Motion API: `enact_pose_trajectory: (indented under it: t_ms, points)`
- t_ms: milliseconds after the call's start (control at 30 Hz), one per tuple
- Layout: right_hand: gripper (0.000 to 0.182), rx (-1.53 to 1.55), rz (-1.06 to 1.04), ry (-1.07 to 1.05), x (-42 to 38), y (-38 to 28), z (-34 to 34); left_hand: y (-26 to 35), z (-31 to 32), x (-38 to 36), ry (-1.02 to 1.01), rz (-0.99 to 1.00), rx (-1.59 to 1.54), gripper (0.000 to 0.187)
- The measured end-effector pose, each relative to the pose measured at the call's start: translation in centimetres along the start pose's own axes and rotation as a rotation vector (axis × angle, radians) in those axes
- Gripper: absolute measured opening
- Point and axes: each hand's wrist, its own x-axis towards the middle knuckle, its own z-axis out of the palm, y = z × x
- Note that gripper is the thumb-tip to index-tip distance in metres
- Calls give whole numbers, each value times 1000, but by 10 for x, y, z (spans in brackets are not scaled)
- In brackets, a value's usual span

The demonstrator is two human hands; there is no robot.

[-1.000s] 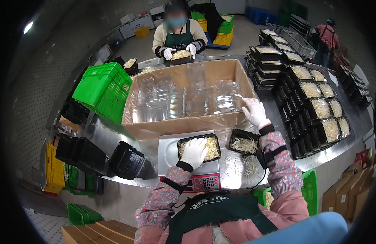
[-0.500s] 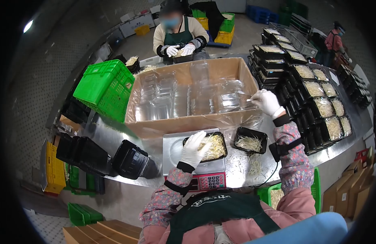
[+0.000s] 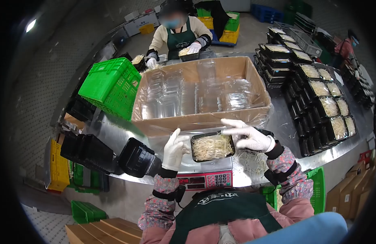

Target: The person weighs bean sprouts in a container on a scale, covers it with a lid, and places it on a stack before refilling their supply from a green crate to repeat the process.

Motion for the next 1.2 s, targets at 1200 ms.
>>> enact_pose_trajectory:
  t_ms: [1200]
  points:
    - [11,-396,294,562,-76,11,7,-26,-23,-15,349,207,-368,64]
